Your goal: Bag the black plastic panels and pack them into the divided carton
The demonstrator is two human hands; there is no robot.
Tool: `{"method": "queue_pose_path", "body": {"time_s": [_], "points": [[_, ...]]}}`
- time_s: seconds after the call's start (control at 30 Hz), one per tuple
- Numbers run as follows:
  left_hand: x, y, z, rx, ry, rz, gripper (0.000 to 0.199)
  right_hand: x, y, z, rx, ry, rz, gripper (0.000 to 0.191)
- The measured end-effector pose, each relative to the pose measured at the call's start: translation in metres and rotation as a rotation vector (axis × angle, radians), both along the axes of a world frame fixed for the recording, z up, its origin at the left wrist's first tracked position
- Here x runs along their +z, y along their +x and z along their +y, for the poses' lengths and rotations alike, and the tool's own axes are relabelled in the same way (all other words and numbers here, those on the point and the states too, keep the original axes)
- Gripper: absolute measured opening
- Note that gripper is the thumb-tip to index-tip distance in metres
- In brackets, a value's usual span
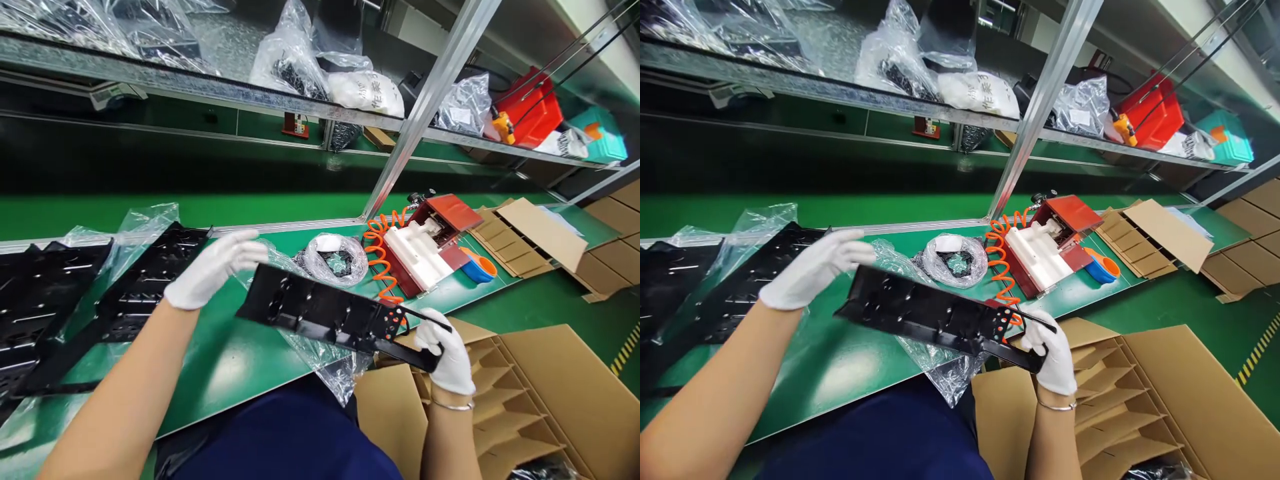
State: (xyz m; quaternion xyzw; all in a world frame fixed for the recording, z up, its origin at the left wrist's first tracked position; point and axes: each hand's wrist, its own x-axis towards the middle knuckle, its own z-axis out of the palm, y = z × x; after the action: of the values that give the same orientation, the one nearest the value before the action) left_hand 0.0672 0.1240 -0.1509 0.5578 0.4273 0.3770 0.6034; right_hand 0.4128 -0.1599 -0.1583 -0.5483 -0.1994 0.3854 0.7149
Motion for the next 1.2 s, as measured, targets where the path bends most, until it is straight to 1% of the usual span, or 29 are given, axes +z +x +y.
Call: {"method": "queue_pose_path", "body": {"time_s": [0.03,0.07,0.1,0.13,0.17,0.2,0.23,0.3,0.33,0.4,0.43,0.47,0.5,0.53,0.57,0.6,0.63,0.7,0.77,0.8,0.83,0.87,0.93,1.0,1.07,1.13,1.2], "points": [[-0.007,0.004,0.013,0.060,0.106,0.233,0.056,0.002,0.002,-0.005,-0.053,0.027,0.003,0.028],[-0.015,0.008,0.026,0.110,0.190,0.550,0.053,0.003,0.005,-0.010,-0.096,0.049,0.004,0.028],[-0.024,0.012,0.037,0.097,0.221,0.837,0.051,0.005,0.008,-0.015,-0.132,0.065,0.005,0.028],[-0.031,0.015,0.047,0.090,0.218,0.990,0.046,0.006,0.011,-0.018,-0.161,0.078,0.007,0.028],[-0.037,0.018,0.055,0.055,0.196,1.098,0.040,0.006,0.013,-0.022,-0.183,0.087,0.011,0.027],[-0.039,0.018,0.062,0.018,0.172,1.142,0.033,0.007,0.015,-0.024,-0.198,0.090,0.020,0.026],[-0.038,0.017,0.068,-0.004,0.160,1.158,0.028,0.008,0.016,-0.026,-0.209,0.090,0.032,0.026],[-0.027,0.010,0.076,-0.005,0.183,1.219,0.029,0.008,0.016,-0.028,-0.210,0.088,0.066,0.027],[-0.018,0.005,0.079,0.032,0.213,1.252,0.033,0.008,0.016,-0.028,-0.202,0.089,0.081,0.028],[0.000,-0.005,0.081,0.171,0.310,1.313,0.041,0.008,0.015,-0.029,-0.179,0.090,0.103,0.026],[0.008,-0.007,0.078,0.233,0.378,1.325,0.045,0.007,0.015,-0.030,-0.169,0.092,0.109,0.025],[0.012,-0.006,0.071,0.242,0.438,1.318,0.048,0.006,0.014,-0.030,-0.160,0.095,0.115,0.023],[0.014,-0.002,0.059,0.200,0.493,1.295,0.050,0.005,0.013,-0.030,-0.149,0.100,0.122,0.021],[0.012,0.005,0.042,0.102,0.527,1.255,0.049,0.005,0.013,-0.030,-0.139,0.104,0.128,0.021],[0.007,0.015,0.021,-0.077,0.532,1.203,0.048,0.004,0.012,-0.029,-0.128,0.108,0.135,0.021],[0.000,0.025,-0.003,-0.195,0.539,1.165,0.046,0.004,0.011,-0.029,-0.116,0.112,0.140,0.021],[-0.010,0.036,-0.029,-0.322,0.526,1.130,0.043,0.004,0.010,-0.028,-0.106,0.116,0.141,0.022],[-0.033,0.056,-0.077,-0.566,0.508,1.131,0.048,0.005,0.009,-0.028,-0.096,0.120,0.135,0.023],[-0.053,0.068,-0.112,-0.679,0.507,1.203,0.043,0.007,0.008,-0.028,-0.098,0.122,0.120,0.023],[-0.061,0.071,-0.121,-0.712,0.513,1.237,0.039,0.009,0.007,-0.028,-0.102,0.120,0.111,0.023],[-0.067,0.072,-0.126,-0.726,0.516,1.252,0.037,0.011,0.007,-0.029,-0.103,0.116,0.102,0.023],[-0.071,0.072,-0.127,-0.728,0.510,1.253,0.038,0.013,0.006,-0.030,-0.103,0.112,0.095,0.022],[-0.073,0.068,-0.120,-0.705,0.470,1.223,0.041,0.016,0.005,-0.034,-0.103,0.099,0.082,0.021],[-0.068,0.064,-0.108,-0.677,0.411,1.181,0.042,0.018,0.004,-0.040,-0.106,0.084,0.077,0.022],[-0.057,0.060,-0.095,-0.636,0.416,1.170,0.040,0.019,0.003,-0.046,-0.115,0.067,0.073,0.023],[-0.045,0.055,-0.082,-0.522,0.479,1.179,0.035,0.019,0.002,-0.052,-0.120,0.049,0.073,0.023],[-0.037,0.047,-0.069,-0.321,0.505,1.204,0.034,0.018,0.001,-0.058,-0.130,0.036,0.075,0.024]]}}
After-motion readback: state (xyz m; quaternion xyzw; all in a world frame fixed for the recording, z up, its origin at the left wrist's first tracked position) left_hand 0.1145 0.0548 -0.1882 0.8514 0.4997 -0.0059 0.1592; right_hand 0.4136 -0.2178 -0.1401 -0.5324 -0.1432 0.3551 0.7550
